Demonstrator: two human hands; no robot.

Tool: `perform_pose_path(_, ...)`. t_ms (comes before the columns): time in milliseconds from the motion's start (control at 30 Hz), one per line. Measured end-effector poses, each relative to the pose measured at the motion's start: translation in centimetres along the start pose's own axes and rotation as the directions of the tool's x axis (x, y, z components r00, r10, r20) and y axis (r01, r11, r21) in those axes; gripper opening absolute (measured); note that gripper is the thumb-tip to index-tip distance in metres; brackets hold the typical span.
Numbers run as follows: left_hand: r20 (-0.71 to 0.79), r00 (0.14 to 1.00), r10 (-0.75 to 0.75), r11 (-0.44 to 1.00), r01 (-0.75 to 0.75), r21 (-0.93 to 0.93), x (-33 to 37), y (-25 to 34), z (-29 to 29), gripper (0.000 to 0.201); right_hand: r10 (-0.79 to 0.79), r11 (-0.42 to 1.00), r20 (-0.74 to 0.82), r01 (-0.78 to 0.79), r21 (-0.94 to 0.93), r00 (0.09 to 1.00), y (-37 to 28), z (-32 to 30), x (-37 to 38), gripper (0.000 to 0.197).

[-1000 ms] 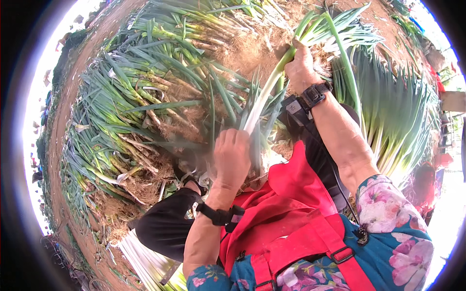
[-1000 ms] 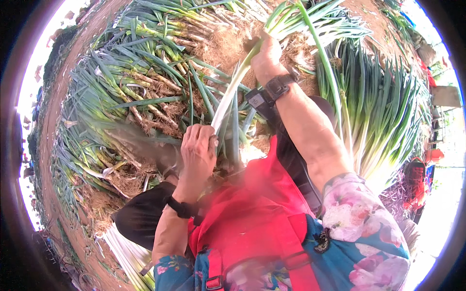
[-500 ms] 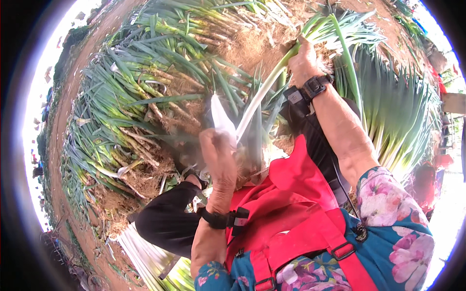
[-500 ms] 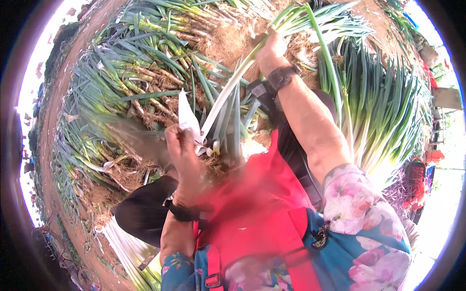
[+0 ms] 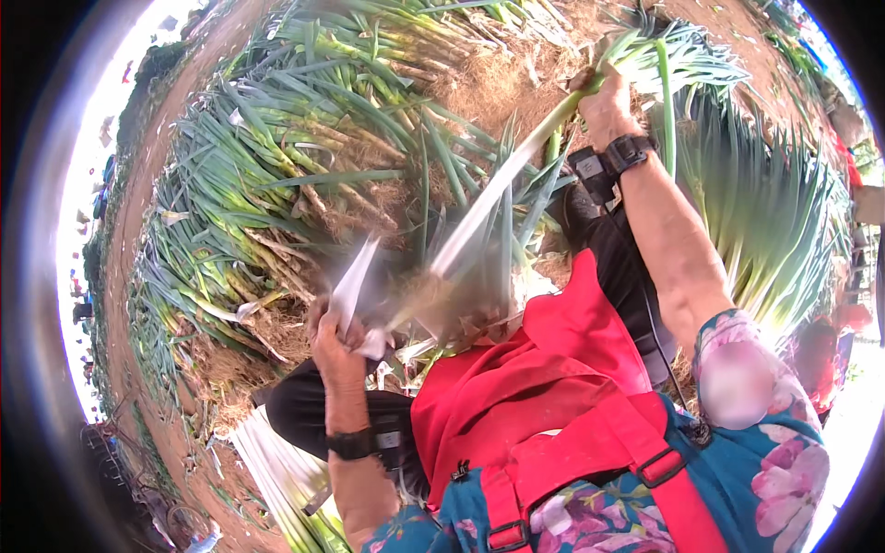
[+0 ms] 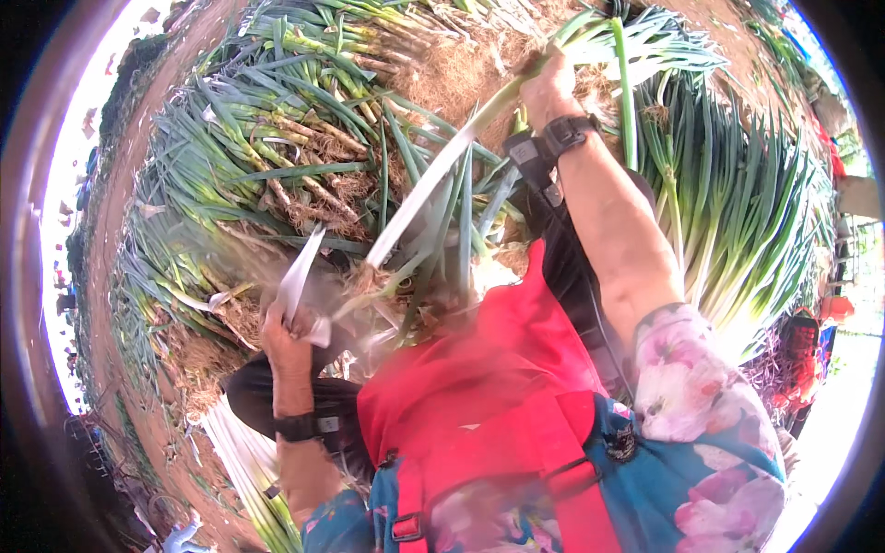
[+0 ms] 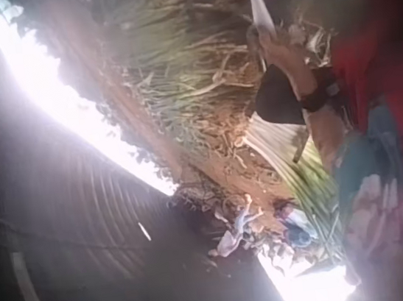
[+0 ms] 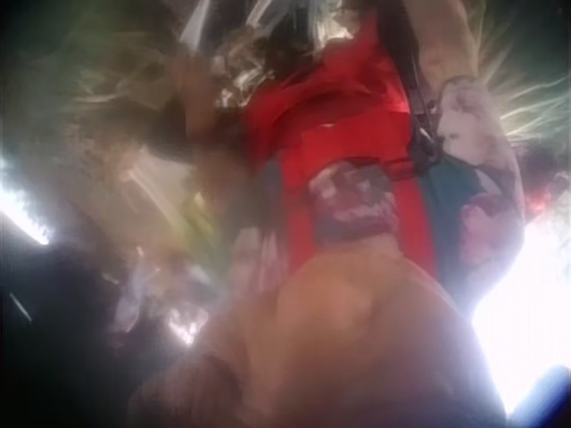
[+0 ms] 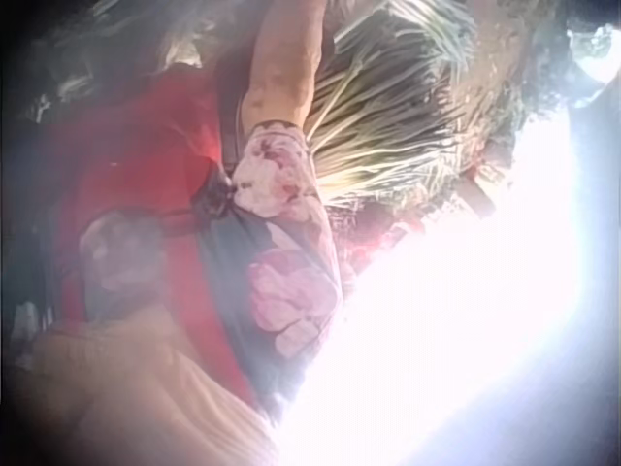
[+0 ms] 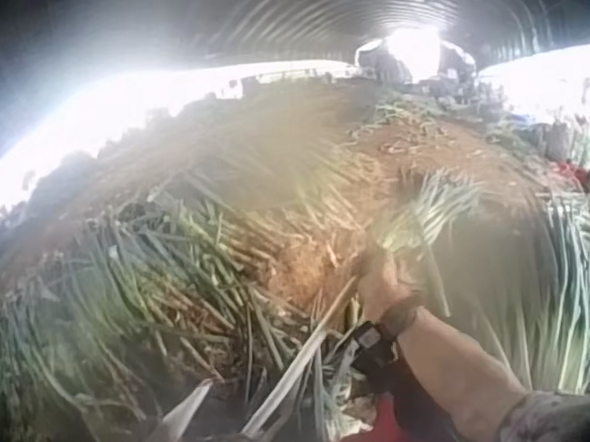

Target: The person sits on the ground and repeatedly peels the outer layers from harvested green onions by hand. The person discards the removed layers and places the cleaned onions into a pile.

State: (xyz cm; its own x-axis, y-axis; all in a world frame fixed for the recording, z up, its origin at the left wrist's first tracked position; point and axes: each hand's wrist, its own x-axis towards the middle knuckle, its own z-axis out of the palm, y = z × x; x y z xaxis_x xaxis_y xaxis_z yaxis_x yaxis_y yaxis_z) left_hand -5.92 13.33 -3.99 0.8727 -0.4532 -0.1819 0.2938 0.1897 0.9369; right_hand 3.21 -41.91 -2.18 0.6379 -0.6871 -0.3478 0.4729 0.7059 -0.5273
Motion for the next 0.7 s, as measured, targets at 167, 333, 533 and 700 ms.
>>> perform_pose_path(167, 0.118, 0.938, 0.327, 0.2, -0.191, 0.961, 2.7, 1.4, 5.6, 0.043, 0.069, 0.998, 0.006, -0.068, -0.012, 0.998, 0.5, -0.9, -0.8, 0.025)
perform_pose_path(333, 0.019, 0.997, -0.078, 0.739, 0.044, 0.673, 3.6, 2.3, 12.1, 0.056, -0.004, 0.993, 0.127, 0.019, -0.117, 0.992, 2.8, 1.5, -6.7, 0.022)
perform_pose_path(533, 0.091, 0.91, -0.405, 0.833, 0.326, 0.447, 2.0, 3.0, 17.7, 0.024, 0.167, 0.981, 0.094, -0.175, 0.082, 0.981, 2.1, 0.7, -6.3, 0.02)
perform_pose_path(700, 0.157, 0.798, -0.582, 0.772, 0.481, 0.414, 0.2, 0.1, 11.7, 0.02, 0.142, 0.989, 0.028, -0.143, 0.044, 0.99, -0.3, 1.7, -7.3, 0.019)
